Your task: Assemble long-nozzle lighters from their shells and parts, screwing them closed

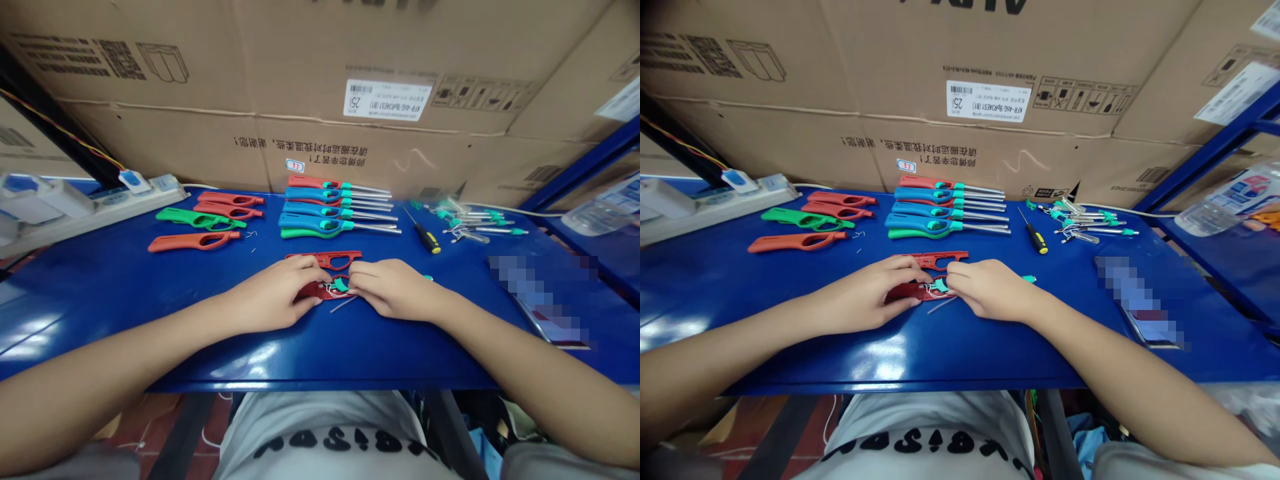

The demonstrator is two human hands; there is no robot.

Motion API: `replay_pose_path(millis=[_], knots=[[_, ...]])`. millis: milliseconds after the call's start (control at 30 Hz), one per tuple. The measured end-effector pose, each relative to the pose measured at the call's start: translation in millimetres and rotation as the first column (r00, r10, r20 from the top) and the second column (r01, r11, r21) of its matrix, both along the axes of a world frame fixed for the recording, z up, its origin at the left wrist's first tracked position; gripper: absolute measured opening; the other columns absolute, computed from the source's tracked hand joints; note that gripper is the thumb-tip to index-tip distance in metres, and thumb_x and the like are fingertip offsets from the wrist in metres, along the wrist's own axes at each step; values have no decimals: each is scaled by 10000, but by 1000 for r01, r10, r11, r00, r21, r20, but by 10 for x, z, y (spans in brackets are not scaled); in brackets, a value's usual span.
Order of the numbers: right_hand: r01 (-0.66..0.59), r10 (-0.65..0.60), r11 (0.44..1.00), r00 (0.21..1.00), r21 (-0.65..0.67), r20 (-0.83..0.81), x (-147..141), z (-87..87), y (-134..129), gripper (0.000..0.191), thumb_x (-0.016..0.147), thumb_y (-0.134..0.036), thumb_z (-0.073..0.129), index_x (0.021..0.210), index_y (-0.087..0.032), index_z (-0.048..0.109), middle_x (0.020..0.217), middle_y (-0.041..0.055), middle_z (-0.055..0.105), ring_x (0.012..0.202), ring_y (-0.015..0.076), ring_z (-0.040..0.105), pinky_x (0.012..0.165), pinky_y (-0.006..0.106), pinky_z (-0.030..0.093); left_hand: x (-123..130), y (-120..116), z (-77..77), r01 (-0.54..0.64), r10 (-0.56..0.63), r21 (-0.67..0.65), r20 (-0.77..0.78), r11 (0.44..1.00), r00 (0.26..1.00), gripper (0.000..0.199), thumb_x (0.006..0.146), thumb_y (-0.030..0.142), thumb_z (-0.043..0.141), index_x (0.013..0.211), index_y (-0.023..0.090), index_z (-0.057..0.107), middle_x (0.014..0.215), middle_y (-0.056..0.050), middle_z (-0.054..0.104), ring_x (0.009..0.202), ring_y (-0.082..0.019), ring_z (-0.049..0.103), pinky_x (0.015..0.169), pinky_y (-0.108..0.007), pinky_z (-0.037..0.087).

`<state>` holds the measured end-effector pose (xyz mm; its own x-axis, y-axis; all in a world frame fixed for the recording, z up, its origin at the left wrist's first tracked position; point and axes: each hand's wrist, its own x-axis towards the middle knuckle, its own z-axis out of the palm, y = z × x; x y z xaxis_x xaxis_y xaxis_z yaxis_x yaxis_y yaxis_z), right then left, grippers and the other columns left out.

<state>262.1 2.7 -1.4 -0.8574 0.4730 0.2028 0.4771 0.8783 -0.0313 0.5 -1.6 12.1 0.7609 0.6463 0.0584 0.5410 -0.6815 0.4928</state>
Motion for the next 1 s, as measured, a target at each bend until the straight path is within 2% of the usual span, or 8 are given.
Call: replay_pose_path(millis=[200, 400, 567, 800, 1000], knots=[[-3, 3, 1000, 1000, -18, -19, 4, -7, 12, 223, 1019, -172, 416, 935, -164, 623, 902, 49, 655, 658, 142, 486, 582, 277, 296, -2, 3, -14, -7, 7, 8, 2, 1000, 1000, 349, 904, 149, 609, 1250, 183, 636, 1147, -78, 629, 1115, -249, 590, 987, -406, 490], [12, -19, 999, 990, 52, 140, -19, 39, -4, 206, 973, -114, 432, 971, -164, 631, 932, 55, 666, 620, 148, 448, 576, 300, 258, 15, 9, -12, -6, 6, -1, -2, 1000, 1000, 343, 903, 153, 603, 1243, 184, 633, 1148, -77, 626, 1113, -247, 590, 992, -407, 488], [7, -21, 998, 977, 70, 210, -34, 86, -19, 200, 917, -73, 476, 1009, -157, 632, 950, 62, 662, 671, 160, 482, 590, 303, 269, 18, -2, -2, -9, 9, -6, -5, 1000, 1000, 337, 900, 148, 600, 1231, 197, 634, 1168, -77, 627, 1131, -252, 588, 1003, -412, 486], [29, -46, 996, 977, 81, 207, -65, 140, -67, 188, 951, -104, 460, 958, -154, 640, 919, 66, 655, 694, 163, 501, 601, 307, 291, 14, -14, -8, -8, 8, 15, -10, 1000, 1000, 327, 904, 149, 592, 1225, 193, 636, 1166, -88, 630, 1129, -271, 577, 995, -448, 487], [23, -34, 998, 984, 66, 172, -59, 81, -52, 203, 985, -138, 437, 952, -157, 637, 912, 67, 648, 685, 163, 490, 588, 306, 278, 11, -14, -5, -13, 13, 10, -3, 1000, 1000, 335, 897, 133, 593, 1224, 190, 638, 1150, -84, 629, 1116, -263, 586, 985, -431, 494]])
